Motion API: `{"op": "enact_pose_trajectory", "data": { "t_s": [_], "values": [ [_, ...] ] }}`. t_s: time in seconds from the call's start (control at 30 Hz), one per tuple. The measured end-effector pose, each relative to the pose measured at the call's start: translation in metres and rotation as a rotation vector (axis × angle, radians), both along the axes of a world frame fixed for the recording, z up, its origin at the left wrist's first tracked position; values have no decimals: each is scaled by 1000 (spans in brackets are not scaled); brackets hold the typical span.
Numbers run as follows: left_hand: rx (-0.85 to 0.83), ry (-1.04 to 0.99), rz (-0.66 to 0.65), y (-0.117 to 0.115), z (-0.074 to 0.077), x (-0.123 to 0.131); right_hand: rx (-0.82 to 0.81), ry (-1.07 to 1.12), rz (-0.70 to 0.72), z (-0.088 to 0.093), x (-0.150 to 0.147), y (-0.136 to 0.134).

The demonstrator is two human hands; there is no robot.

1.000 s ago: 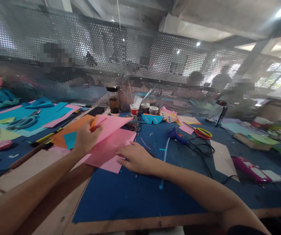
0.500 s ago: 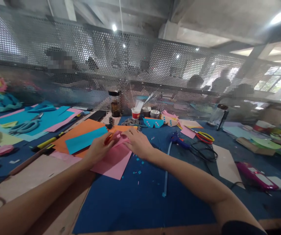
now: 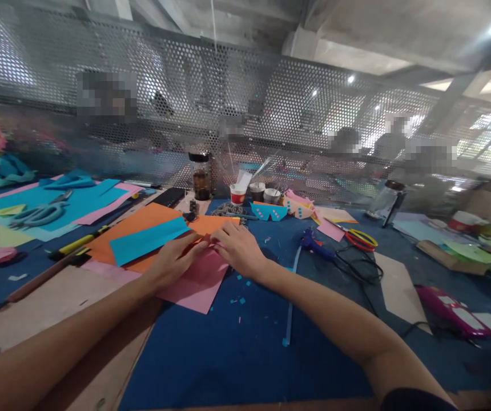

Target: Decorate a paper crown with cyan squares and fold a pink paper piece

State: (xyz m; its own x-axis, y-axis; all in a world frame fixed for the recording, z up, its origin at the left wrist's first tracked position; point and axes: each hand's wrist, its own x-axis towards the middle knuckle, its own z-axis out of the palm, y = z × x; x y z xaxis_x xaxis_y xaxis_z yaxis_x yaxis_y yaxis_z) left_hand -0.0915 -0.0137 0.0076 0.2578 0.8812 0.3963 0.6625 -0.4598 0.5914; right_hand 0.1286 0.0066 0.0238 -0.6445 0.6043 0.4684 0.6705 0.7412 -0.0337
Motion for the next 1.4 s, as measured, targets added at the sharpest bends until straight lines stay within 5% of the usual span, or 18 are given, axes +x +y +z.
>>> {"op": "enact_pose_trajectory", "data": {
  "t_s": [0.33, 0.7, 1.4],
  "values": [
    [4, -19, 28, 6, -4, -4, 26, -69, 113, -1, 3, 3],
    [34, 69, -84, 4, -4, -2, -152, -174, 187, 18, 6, -4],
    [158, 237, -49, 6, -6, -11, -318, -333, 134, 54, 22, -18]
  ]
}}
